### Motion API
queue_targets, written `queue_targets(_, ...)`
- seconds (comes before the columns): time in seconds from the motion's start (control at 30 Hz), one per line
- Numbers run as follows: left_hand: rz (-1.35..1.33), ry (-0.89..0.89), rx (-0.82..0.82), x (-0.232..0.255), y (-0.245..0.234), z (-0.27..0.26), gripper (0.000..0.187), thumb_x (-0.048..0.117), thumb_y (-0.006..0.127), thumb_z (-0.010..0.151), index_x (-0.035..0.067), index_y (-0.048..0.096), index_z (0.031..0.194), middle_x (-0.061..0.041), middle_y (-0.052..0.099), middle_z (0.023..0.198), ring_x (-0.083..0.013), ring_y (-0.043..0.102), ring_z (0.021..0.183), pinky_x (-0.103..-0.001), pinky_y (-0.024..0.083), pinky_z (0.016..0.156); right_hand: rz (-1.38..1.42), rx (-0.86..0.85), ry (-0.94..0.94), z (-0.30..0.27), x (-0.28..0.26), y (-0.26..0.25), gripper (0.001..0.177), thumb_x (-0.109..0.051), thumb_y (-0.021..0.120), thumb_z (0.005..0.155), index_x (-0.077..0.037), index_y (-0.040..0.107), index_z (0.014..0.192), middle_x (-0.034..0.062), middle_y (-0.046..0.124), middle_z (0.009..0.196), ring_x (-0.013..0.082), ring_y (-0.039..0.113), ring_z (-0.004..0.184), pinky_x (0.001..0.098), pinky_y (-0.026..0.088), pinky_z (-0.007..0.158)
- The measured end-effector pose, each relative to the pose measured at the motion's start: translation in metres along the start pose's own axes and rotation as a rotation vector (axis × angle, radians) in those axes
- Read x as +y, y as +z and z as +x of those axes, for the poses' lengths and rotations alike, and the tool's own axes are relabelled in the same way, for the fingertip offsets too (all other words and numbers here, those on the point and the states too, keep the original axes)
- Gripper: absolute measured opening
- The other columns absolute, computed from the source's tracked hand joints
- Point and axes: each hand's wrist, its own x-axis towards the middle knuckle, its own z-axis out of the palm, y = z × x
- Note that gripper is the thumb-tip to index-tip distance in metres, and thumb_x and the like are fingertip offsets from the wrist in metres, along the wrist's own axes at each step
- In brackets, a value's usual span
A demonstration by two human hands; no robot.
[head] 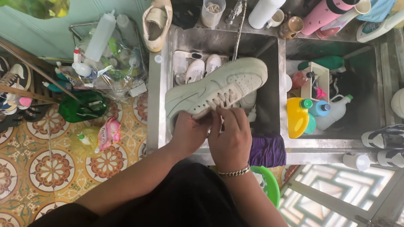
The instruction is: Washing and scrubbing sneakers, shoelaces, and insoles at a sink using cleaning solution and brushes.
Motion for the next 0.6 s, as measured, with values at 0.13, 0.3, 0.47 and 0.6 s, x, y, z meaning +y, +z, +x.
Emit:
queue_targets(0.13,-0.021,0.096,-0.022,0.000,-0.012,-0.007,0.016,-0.001,0.064,0.096,-0.002,0.070,0.110,-0.004,0.073,0.100,-0.0079,0.066,0.089,-0.025,0.056,0.076,0.109,-0.153,0.035,0.006,-0.005,-0.009,0.009,0.002,0.071,0.089,0.001,0.064,0.095,0.0162,0.064,0.093,0.0358,0.065,0.080,0.0404,0.053,0.070)
queue_targets(0.3,-0.031,-0.051,0.113,-0.018,-0.041,0.012,0.022,-0.005,0.066,0.091,-0.004,0.071,0.112,-0.007,0.071,0.099,-0.0121,0.064,0.086,-0.028,0.053,0.075,0.281,-0.157,0.010,-0.004,-0.011,-0.017,0.008,0.002,0.067,0.098,0.000,0.060,0.095,0.0132,0.066,0.095,0.0289,0.066,0.082,0.0360,0.055,0.072)
queue_targets(0.47,-0.136,-0.102,0.235,-0.013,-0.065,0.012,0.026,-0.005,0.065,0.089,-0.005,0.069,0.115,-0.008,0.074,0.107,-0.0140,0.068,0.093,-0.029,0.054,0.083,0.314,-0.166,0.092,0.008,-0.009,-0.005,0.026,-0.004,0.073,0.091,0.001,0.066,0.115,0.0128,0.067,0.096,0.0245,0.070,0.085,0.0340,0.057,0.076)
queue_targets(0.6,0.014,-0.074,0.162,0.000,-0.055,-0.006,0.028,-0.004,0.069,0.089,-0.002,0.068,0.118,-0.008,0.074,0.108,-0.0137,0.068,0.094,-0.029,0.054,0.083,0.277,-0.181,0.043,0.005,-0.006,0.016,0.026,-0.007,0.079,0.089,-0.002,0.073,0.114,0.0106,0.070,0.096,0.0243,0.070,0.083,0.0337,0.056,0.074)
